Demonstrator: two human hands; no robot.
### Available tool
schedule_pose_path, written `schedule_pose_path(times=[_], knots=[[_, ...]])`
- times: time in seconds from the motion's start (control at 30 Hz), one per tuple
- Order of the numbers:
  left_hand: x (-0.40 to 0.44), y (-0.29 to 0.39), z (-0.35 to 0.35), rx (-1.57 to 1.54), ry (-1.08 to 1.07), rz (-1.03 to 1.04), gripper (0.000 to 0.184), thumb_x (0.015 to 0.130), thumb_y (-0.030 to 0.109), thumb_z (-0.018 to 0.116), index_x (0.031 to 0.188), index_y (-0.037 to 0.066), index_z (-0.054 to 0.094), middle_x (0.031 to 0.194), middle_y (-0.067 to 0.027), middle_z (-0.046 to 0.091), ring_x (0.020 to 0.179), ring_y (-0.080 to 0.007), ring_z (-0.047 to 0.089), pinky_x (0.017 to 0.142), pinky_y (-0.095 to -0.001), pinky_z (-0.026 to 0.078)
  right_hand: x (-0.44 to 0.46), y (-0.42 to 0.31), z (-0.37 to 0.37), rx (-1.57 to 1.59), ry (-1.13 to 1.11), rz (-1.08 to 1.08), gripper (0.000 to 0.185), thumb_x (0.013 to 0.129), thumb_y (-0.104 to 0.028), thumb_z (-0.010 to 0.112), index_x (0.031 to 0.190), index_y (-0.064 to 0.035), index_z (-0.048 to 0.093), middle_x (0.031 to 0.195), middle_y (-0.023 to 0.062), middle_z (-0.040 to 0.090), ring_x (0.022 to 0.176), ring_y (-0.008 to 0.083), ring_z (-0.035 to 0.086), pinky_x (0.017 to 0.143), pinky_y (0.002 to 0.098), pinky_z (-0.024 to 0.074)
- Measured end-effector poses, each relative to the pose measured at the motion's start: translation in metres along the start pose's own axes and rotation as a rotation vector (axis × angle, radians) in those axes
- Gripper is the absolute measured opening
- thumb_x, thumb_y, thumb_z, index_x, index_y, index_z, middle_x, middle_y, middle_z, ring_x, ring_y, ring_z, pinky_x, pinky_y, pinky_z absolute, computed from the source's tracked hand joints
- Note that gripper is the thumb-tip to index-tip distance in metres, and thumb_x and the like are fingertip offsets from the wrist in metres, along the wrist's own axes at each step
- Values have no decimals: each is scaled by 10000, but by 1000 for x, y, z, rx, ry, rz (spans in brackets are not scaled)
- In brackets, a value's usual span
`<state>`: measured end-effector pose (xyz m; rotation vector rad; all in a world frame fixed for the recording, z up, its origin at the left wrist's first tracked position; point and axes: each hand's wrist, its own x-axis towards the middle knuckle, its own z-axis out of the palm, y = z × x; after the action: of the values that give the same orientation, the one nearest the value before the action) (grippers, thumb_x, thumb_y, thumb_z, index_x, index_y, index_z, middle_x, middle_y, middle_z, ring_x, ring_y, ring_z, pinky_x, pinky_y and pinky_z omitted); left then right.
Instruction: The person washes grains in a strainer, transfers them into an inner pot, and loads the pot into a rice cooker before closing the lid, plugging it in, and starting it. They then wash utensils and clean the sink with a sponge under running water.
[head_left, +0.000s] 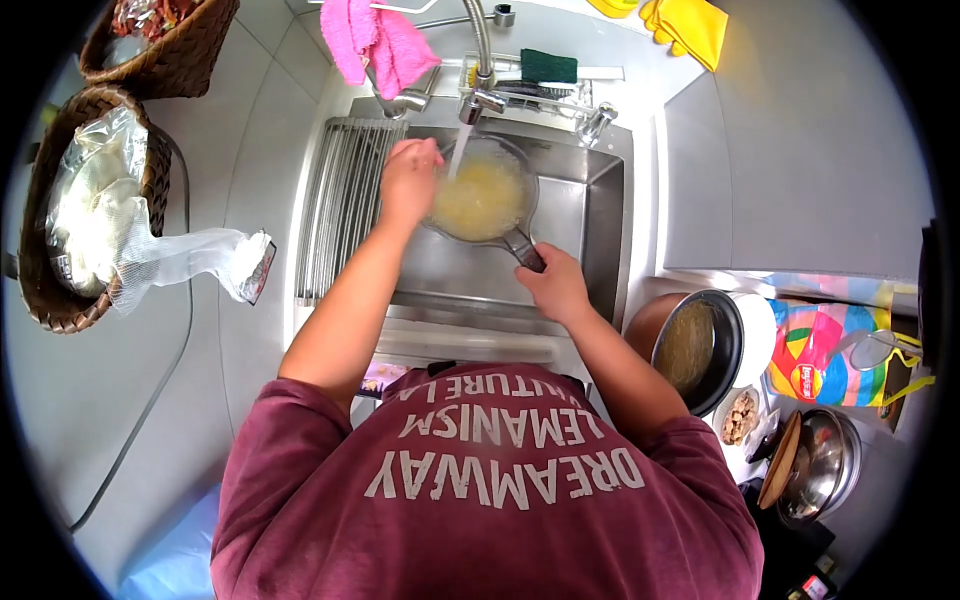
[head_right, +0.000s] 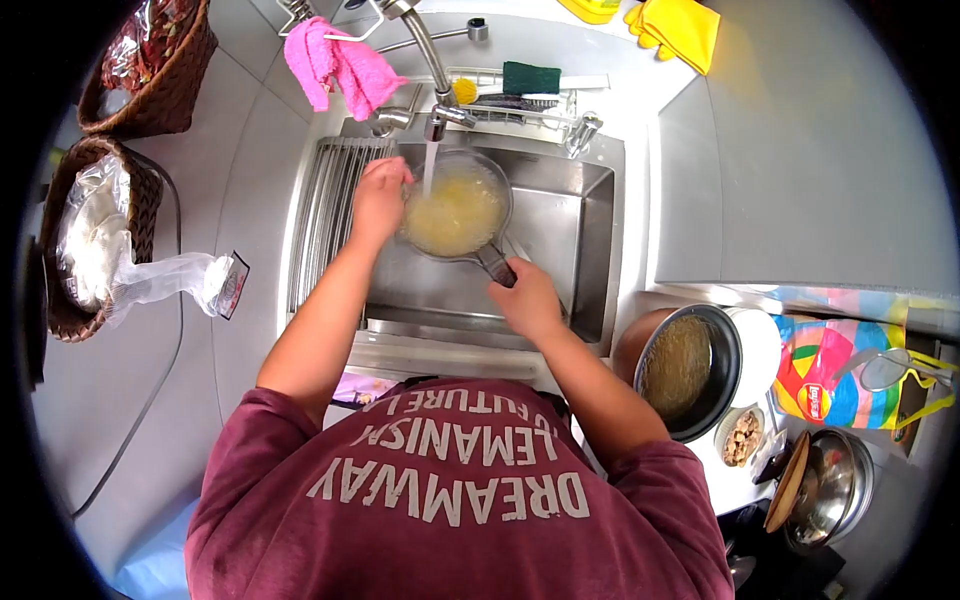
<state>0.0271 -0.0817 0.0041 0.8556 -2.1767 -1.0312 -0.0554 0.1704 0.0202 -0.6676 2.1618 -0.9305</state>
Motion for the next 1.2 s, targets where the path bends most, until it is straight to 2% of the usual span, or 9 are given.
schedule_pose_path(times=[0.03,0.13,0.17,0.27,0.3,0.43,0.5,0.83,1.2], knots=[[-4,-5,3,-118,74,-19,233,931,267,549,975,67,661,960,-69,649,939,-230,580,814,-333,446,-3,0,-4,7,12,3,241,727,-197,663,838,11,610,688,175,618,636,319,604,608,401,466],[-21,-7,17,-675,16,-593,240,960,283,524,1098,108,613,1034,-19,634,973,-172,567,830,-331,443,-7,15,-12,-20,106,-70,205,759,-159,702,812,12,603,612,62,554,519,131,489,511,307,405],[-26,-11,19,-782,-65,-681,352,984,381,474,1201,123,574,1044,7,605,942,-139,554,830,-306,430,-9,20,-16,-6,115,-52,204,758,-156,703,811,13,602,615,67,558,528,137,491,521,307,408],[-39,-23,38,-988,-149,-895,413,987,418,450,1212,88,552,1194,-61,586,1047,-190,563,897,-350,438,-13,30,-29,27,165,-24,200,748,-152,697,802,15,601,620,97,567,547,186,508,549,329,423],[-44,-6,40,-974,-200,-895,565,985,499,390,1286,32,495,1248,-120,557,1116,-232,552,947,-371,432,-16,27,-36,31,194,-32,199,740,-155,688,795,16,601,619,118,568,548,224,520,558,350,431],[-52,9,61,-1057,-303,-930,679,992,525,308,1367,-37,382,1331,-219,481,1220,-319,499,1041,-425,388,-24,19,-63,-54,303,-57,197,738,-163,683,775,7,593,651,156,602,592,305,583,588,388,456],[-51,17,67,-1099,-350,-897,680,995,521,299,1368,-42,376,1344,-220,467,1225,-323,495,1043,-423,387,-24,18,-75,-102,347,-74,197,739,-169,688,775,-3,588,688,166,626,648,343,612,608,404,469],[-41,48,86,-1147,-440,-796,684,997,520,287,1367,-48,380,1294,-198,513,1229,-301,483,1029,-412,394,-36,2,-112,-170,436,-78,190,742,-173,688,804,-22,592,689,154,629,662,333,621,614,406,482],[-46,56,84,-912,-343,-834,574,995,512,315,1284,78,557,1265,-84,571,1163,-177,493,1010,-380,322,-40,14,-116,-262,463,-85,183,745,-179,683,843,-46,606,705,168,638,705,369,630,636,443,494]])
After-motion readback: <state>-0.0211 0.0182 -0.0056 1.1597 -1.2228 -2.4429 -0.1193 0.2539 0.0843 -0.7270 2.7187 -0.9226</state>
